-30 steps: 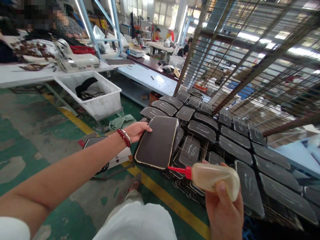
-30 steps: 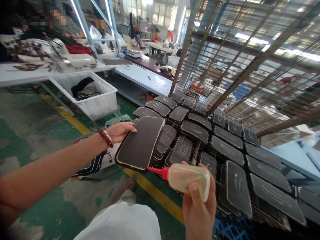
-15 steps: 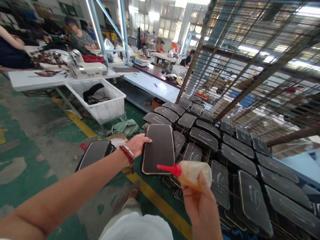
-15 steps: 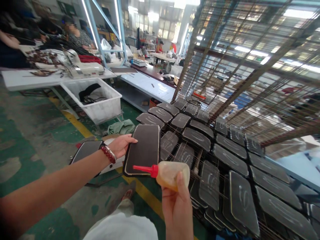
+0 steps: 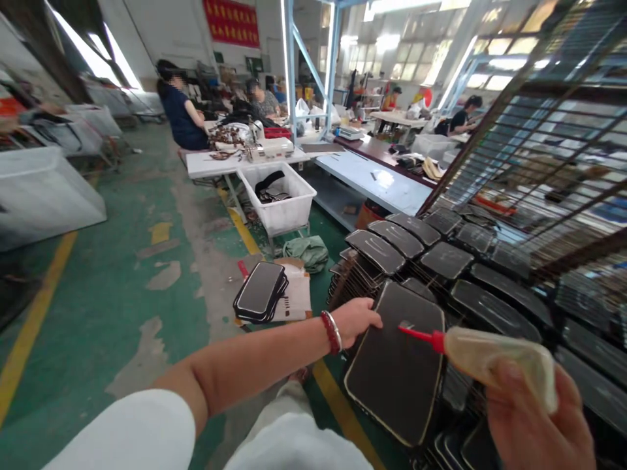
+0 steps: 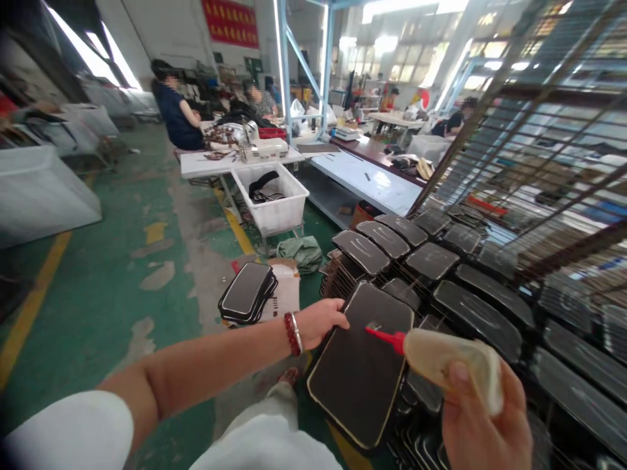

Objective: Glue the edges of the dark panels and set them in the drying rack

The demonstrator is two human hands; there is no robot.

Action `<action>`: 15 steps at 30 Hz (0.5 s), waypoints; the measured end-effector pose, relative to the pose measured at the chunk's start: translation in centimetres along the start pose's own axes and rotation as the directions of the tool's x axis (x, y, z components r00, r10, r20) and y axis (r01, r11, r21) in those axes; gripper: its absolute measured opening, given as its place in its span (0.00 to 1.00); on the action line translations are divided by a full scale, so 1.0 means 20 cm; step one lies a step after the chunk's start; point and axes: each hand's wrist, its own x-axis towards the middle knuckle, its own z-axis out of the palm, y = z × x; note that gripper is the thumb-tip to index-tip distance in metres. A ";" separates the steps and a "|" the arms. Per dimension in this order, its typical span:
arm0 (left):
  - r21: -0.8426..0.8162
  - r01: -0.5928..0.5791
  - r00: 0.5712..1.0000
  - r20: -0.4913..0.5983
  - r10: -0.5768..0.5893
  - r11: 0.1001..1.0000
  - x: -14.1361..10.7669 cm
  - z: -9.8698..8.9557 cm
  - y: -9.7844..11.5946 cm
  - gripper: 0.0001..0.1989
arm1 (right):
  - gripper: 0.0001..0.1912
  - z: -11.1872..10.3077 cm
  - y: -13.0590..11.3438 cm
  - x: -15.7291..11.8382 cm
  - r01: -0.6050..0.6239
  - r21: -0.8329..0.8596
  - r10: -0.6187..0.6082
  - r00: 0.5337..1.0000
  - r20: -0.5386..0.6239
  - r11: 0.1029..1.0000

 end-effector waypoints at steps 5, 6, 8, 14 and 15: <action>-0.016 -0.059 0.997 -0.047 0.058 0.998 -0.04 -0.07 0.04 0.14 | 0.35 -0.07 0.05 -0.03 -0.054 -0.096 0.077 0.963 0.257 0.994; -0.017 -0.070 0.996 -0.051 0.069 0.997 -0.05 -0.09 0.05 0.14 | 0.34 -0.08 0.05 -0.02 -0.063 -0.108 0.092 0.952 0.292 0.992; -0.013 -0.083 0.996 -0.047 0.082 0.997 -0.08 -0.11 0.07 0.14 | 0.34 -0.08 0.04 0.02 -0.043 -0.124 0.078 0.952 0.297 0.991; -0.019 -0.083 0.996 0.012 0.083 0.996 -0.13 -0.13 0.09 0.14 | 0.33 -0.01 -0.04 0.10 0.226 -0.008 -0.219 0.954 0.205 0.974; -0.030 -0.081 0.997 0.007 0.081 0.996 -0.14 -0.13 0.08 0.15 | 0.34 0.03 -0.04 0.08 0.221 0.008 -0.218 0.952 0.216 0.975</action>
